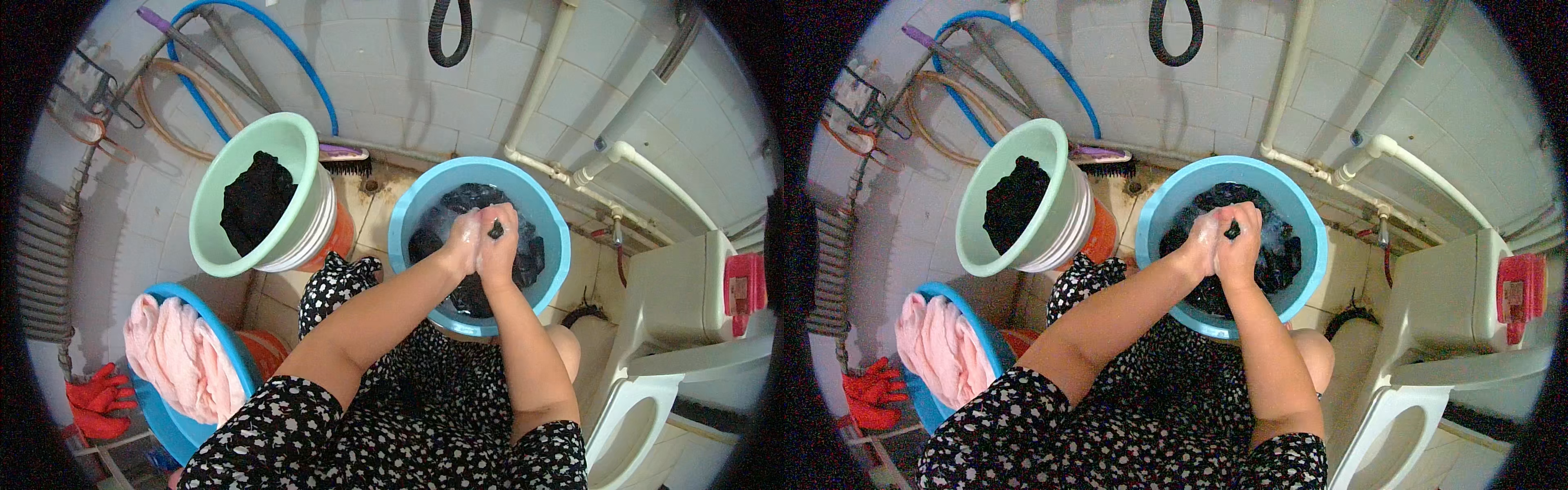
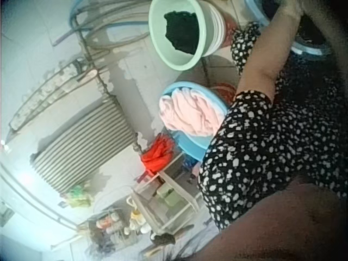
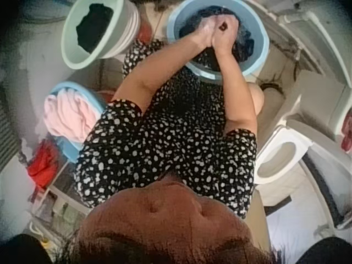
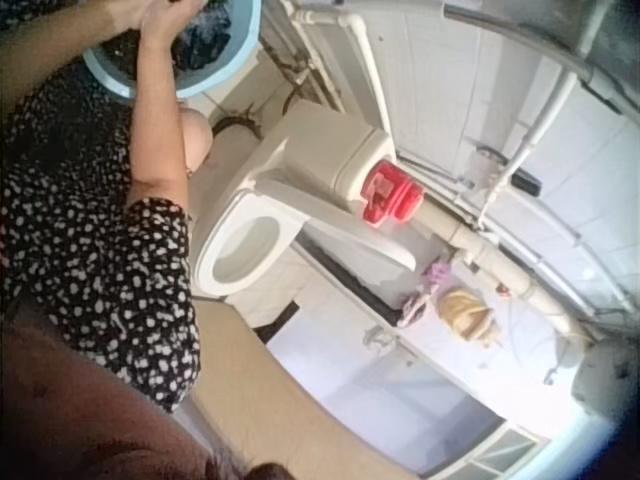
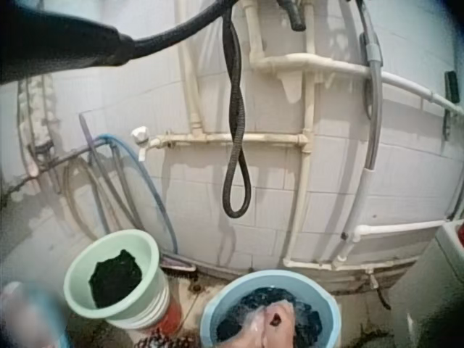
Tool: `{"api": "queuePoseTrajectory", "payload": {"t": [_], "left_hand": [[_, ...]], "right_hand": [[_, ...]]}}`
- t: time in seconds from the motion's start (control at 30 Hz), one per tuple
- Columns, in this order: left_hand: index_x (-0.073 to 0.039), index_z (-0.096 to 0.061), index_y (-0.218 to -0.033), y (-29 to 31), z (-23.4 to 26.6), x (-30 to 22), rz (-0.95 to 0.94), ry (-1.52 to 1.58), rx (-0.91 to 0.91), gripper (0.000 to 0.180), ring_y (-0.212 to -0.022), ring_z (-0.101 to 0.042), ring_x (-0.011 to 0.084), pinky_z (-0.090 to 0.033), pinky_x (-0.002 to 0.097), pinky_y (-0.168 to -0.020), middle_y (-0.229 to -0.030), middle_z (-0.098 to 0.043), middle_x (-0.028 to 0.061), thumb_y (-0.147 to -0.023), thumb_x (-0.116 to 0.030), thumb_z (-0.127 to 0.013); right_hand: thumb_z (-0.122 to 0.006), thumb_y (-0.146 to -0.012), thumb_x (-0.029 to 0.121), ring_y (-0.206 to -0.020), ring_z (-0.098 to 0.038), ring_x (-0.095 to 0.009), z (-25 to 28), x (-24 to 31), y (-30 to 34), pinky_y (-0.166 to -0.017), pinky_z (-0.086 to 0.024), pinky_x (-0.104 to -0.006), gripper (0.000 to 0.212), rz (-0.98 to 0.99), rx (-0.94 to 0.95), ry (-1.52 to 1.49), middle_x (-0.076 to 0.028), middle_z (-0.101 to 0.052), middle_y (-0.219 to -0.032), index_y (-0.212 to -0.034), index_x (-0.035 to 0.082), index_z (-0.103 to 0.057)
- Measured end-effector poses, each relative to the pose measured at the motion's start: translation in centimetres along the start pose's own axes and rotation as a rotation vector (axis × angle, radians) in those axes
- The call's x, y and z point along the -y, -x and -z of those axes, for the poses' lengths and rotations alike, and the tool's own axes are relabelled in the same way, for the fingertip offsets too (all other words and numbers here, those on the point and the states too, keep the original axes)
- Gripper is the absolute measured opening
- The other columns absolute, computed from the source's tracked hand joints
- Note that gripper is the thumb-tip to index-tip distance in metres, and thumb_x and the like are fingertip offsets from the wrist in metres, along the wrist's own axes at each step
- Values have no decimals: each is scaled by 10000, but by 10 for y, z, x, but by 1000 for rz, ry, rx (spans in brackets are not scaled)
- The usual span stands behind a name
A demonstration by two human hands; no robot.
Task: The person hand-washes dark-colored clothes in a blue basin filled with water. They scrub the fabric by hand, rinse it, and then use a yellow sponge to apply soap to the garments. The person also handles a pink towel, moving it from a blue basin to a green bucket.
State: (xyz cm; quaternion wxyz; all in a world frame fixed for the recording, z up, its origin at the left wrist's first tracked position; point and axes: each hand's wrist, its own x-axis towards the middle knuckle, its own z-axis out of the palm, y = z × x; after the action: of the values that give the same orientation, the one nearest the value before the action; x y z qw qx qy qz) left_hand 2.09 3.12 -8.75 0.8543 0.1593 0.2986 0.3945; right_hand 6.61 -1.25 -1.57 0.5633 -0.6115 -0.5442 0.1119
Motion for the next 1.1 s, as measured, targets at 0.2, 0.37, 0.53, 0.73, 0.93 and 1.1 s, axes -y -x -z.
{"api": "queuePoseTrajectory", "payload": {"t": [0.2, 0.37, 0.53, 0.73, 0.93, 1.1], "left_hand": [[-22, -532, -938, 32, -33, -13, 28, -78, -208, 281, -863, -546, 232, -442, 365, -779, -932, -551, 121, -879, -210, -333], [-68, -501, -1123, 40, -38, -29, -160, -515, -167, 426, -1051, -469, 244, -350, 379, -924, -1146, -497, 138, -897, -410, -385], [-134, -456, -1251, 62, -36, -73, -192, -1437, -258, 539, -1176, -365, 412, -294, 472, -1000, -1275, -391, 222, -784, -392, -530], [-71, -470, -1228, 207, -14, -196, -675, -1869, -283, 585, -1215, -281, 423, -275, 482, -1003, -1312, -333, 232, -738, -370, -586], [-102, -241, -1373, 466, 84, -256, -286, -2239, -769, 922, -1297, -156, 443, -208, 510, -1041, -1384, -168, 298, -645, -432, -702], [-163, -48, -1422, 522, 147, -184, 133, -2028, -1092, 1118, -1331, -89, 411, -257, 580, -988, -1451, 10, 226, -594, -405, -759]], "right_hand": [[-532, -857, 104, -719, -539, -193, -1, -9, -5, -732, -424, -312, 107, -354, -8, -158, -84, -571, -774, -823, 3, -537], [-593, -844, 257, -951, -519, -180, -5, -15, -12, -865, -397, -329, 314, -635, -30, -525, -80, -572, -1004, -1087, 65, -539], [-574, -843, 317, -1097, -492, -263, 7, 21, -2, -954, -372, -400, 450, -1057, 390, -1121, -117, -516, -1209, -1210, 72, -482], [-521, -876, 270, -1007, -542, -248, -21, 91, 1, -866, -441, -399, 331, -1136, 481, -1210, -93, -577, -1116, -1125, 54, -558], [-538, -869, 240, -952, -578, -240, -47, 120, -6, -800, -480, -361, 319, -965, 616, -1290, -101, -595, -1080, -1097, 18, -559], [-501, -888, 238, -974, -577, -252, -54, 139, -1, -856, -478, -367, 343, -962, 658, -1236, -116, -586, -1097, -1138, 5, -523]]}}
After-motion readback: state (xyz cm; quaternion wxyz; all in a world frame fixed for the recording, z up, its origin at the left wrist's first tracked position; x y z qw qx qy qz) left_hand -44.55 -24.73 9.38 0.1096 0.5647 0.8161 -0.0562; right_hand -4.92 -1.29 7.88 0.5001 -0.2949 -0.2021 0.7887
